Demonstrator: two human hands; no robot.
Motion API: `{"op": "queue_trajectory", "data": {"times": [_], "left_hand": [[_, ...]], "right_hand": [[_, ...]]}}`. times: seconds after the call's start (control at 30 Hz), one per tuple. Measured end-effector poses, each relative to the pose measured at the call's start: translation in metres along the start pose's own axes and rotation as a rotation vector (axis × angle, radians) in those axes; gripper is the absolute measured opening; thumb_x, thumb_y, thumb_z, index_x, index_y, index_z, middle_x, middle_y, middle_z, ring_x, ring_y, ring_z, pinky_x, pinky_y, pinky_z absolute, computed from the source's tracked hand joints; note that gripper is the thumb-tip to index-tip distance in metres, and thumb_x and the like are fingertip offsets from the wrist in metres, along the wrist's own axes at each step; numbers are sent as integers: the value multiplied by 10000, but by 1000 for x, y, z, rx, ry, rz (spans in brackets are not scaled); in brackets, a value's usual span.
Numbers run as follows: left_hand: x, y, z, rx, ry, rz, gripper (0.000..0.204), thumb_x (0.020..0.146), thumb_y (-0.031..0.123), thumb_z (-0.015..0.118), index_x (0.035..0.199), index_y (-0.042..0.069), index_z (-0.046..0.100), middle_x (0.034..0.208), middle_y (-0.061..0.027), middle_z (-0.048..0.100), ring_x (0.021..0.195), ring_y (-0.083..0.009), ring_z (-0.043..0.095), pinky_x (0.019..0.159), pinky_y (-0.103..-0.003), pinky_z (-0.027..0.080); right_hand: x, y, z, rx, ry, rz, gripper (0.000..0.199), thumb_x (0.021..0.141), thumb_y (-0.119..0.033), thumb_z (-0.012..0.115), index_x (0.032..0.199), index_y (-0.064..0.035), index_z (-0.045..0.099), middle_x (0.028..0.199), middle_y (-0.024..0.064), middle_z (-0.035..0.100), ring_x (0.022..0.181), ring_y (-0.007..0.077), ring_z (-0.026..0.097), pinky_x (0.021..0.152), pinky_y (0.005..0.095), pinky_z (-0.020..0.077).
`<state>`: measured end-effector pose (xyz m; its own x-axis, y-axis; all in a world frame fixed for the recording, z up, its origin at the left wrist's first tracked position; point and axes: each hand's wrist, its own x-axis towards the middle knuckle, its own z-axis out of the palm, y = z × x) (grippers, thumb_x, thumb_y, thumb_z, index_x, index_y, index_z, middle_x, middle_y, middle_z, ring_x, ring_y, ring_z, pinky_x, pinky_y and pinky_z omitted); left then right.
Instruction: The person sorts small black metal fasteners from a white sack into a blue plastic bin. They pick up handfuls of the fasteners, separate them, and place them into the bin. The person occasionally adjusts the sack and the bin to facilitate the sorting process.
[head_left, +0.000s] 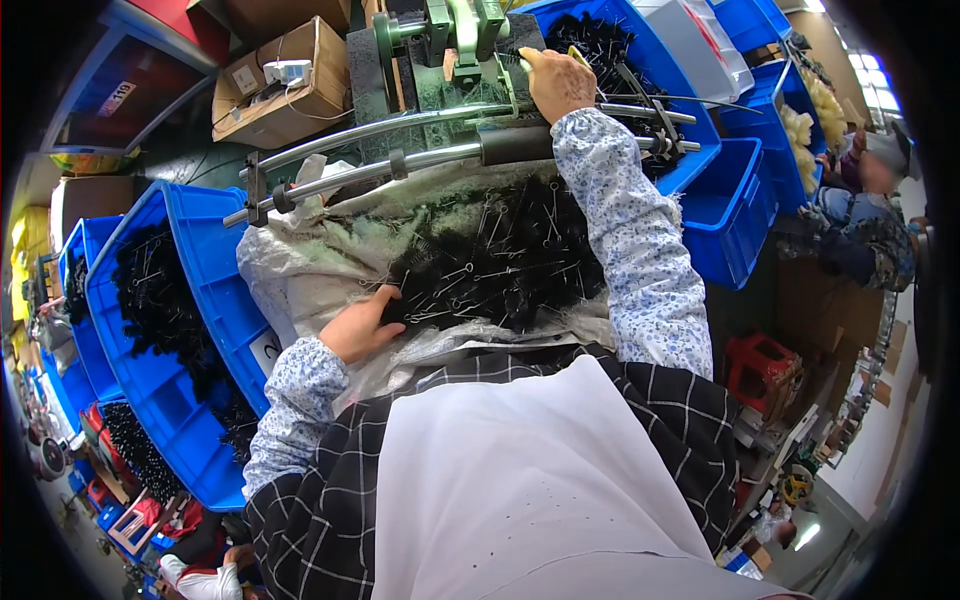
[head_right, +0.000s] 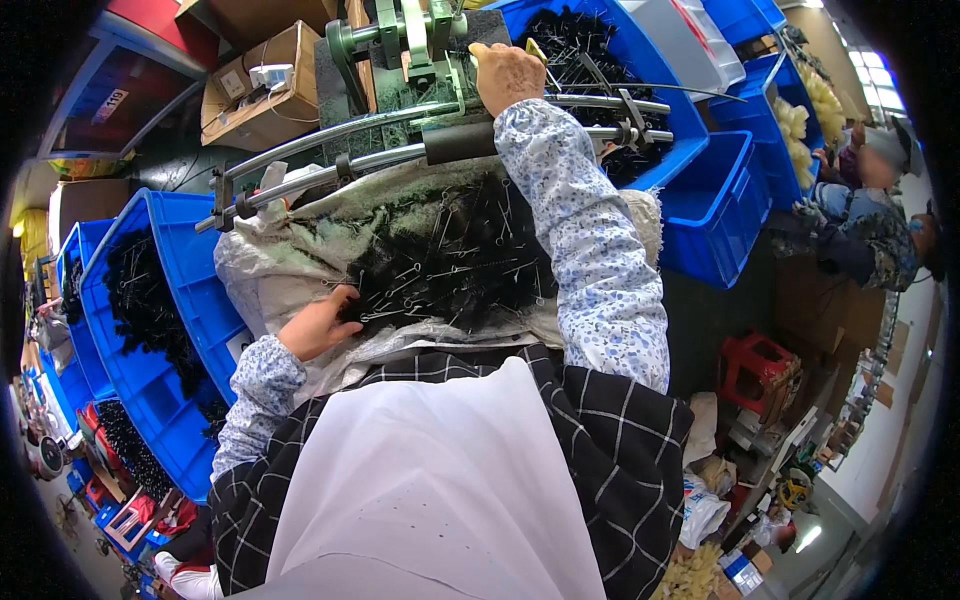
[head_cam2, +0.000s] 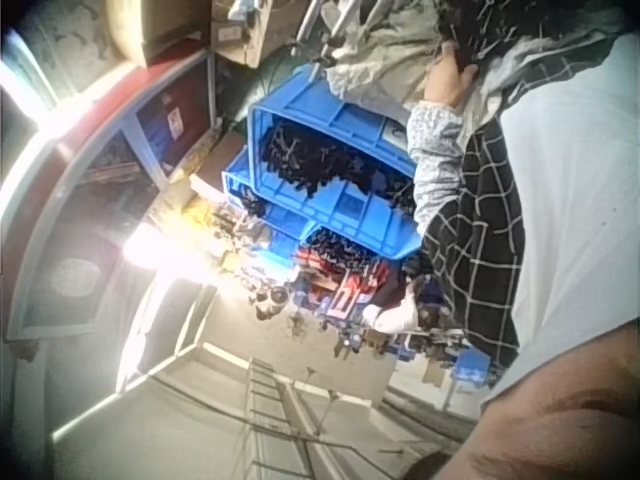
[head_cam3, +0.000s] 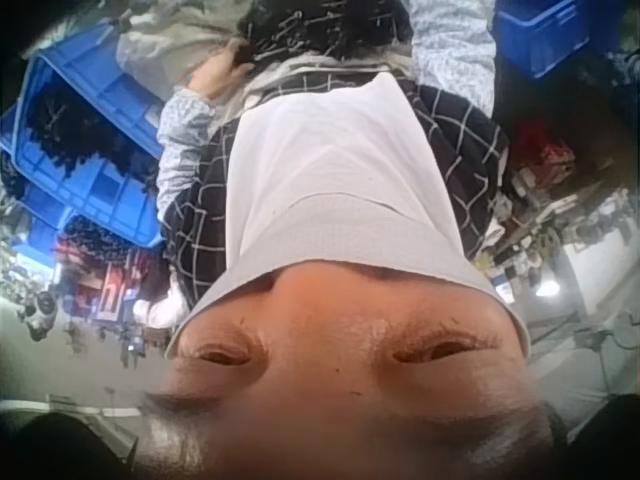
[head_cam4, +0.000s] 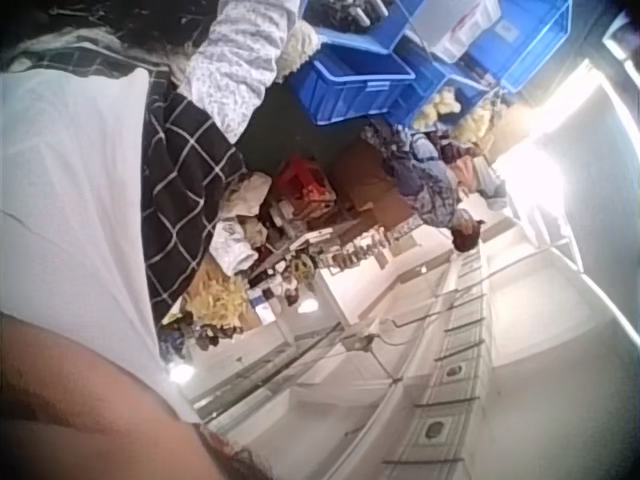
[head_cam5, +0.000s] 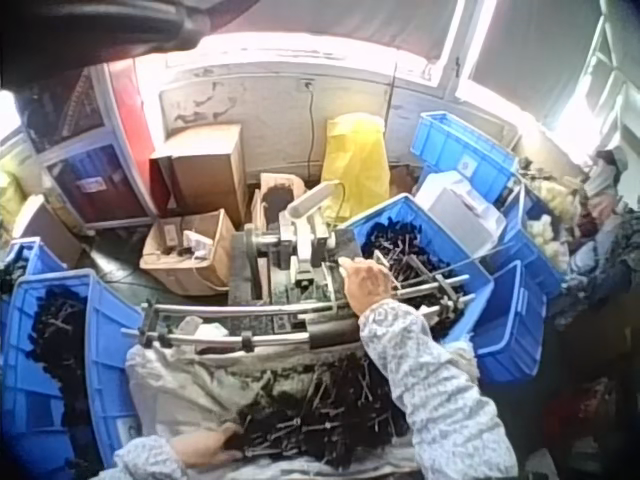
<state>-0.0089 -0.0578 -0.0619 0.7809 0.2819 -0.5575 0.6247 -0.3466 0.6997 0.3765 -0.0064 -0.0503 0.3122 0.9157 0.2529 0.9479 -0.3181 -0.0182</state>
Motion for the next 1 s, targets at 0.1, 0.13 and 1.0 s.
{"op": "queue_trajectory", "data": {"times": [0.1, 0.13, 1.0], "left_hand": [[0, 6, -5, -65, 22, 15, 411, 810, 179, 597, 1143, 48, 395, 897, -243, 595, 878, -387, 580, 750, -420, 451], [-1, 7, -8, -88, 30, 18, 408, 809, 178, 599, 1141, 49, 398, 911, -238, 595, 889, -380, 581, 748, -418, 451], [-14, 44, -75, -287, 607, 303, 237, 766, 109, 668, 965, 65, 546, 675, 27, 419, 595, -71, 385, 539, -206, 352]], "right_hand": [[3, 1, 6, 5, 45, -56, 247, 825, -170, 518, 1049, -164, 624, 879, 66, 645, 825, 251, 616, 755, 384, 483], [3, 1, 8, 26, 50, -57, 246, 824, -171, 519, 1046, -167, 626, 878, 65, 645, 821, 248, 616, 762, 380, 478], [1, -38, 6, 89, 35, 10, 327, 742, -202, 561, 1034, -61, 602, 973, 122, 635, 1032, 311, 548, 819, 429, 421]]}}
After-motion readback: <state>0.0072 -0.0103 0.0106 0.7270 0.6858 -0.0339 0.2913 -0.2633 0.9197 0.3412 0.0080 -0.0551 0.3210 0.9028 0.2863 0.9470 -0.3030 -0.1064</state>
